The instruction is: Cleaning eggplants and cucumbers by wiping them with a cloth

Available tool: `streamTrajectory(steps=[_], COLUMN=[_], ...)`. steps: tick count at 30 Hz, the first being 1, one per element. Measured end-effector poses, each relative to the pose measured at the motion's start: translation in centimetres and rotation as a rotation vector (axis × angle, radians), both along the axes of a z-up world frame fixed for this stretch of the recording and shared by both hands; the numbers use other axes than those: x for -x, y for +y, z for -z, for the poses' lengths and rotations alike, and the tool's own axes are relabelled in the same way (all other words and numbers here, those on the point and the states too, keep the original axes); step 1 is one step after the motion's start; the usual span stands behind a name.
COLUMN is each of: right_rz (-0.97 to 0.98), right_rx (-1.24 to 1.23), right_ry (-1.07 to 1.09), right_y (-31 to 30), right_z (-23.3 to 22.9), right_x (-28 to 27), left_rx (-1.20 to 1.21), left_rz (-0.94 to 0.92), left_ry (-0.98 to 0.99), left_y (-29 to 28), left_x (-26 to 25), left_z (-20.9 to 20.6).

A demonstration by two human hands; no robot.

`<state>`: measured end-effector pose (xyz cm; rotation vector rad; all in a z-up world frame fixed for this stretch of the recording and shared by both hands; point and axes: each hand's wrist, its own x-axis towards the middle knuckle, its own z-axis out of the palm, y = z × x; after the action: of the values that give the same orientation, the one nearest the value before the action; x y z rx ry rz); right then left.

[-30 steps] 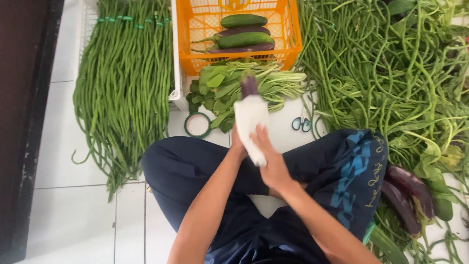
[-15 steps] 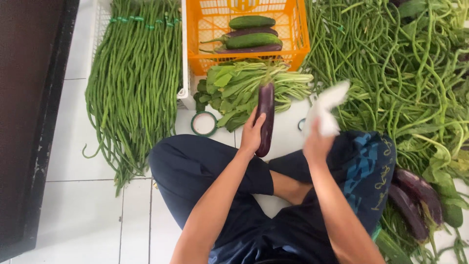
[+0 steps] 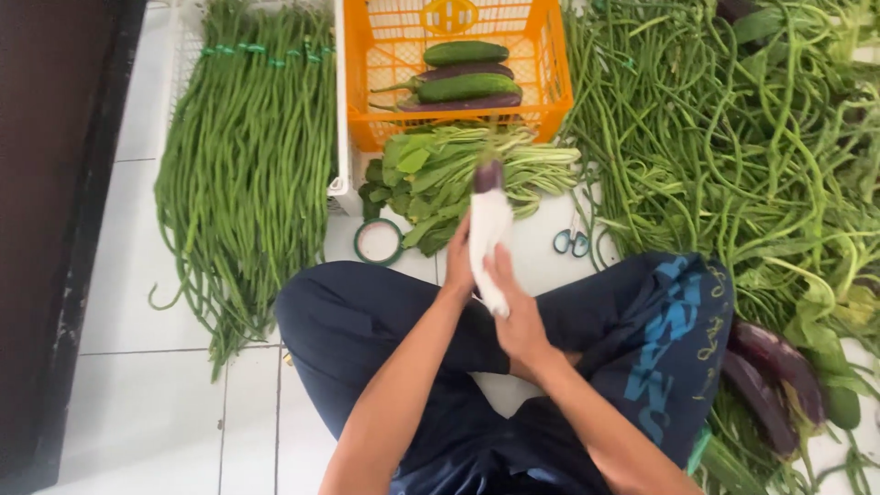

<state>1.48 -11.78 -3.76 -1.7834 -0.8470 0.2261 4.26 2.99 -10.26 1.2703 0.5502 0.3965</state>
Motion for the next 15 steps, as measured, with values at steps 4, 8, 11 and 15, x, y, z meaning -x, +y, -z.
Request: streamTrajectory(steps=[4, 8, 11, 15], right_rz=[-0.103, 0.327, 0.698, 0.804], right_rx=[-0.017, -0.045, -0.4, -0.501], right_ry=[0.018, 0.246, 0.549, 0.409], right_y=[-2.0, -4.1, -4.5, -6.9], right_z=[-0.2, -0.2, -2.3, -2.4], right_x=[0.9, -1.8, -5.1, -10.0], left_rx=[0.006, 0.015, 0.028, -0.024], left_rz=[-0.039, -0.099, -0.074, 0.072], left_ry=[0.0, -0.003, 0.085, 0.19], left_y=[-0.5, -1.1, -1.2, -1.7], left_x=[0.9, 1.3, 1.4, 0.6], left_z=[-3.5, -5.2, -5.7, -4.4])
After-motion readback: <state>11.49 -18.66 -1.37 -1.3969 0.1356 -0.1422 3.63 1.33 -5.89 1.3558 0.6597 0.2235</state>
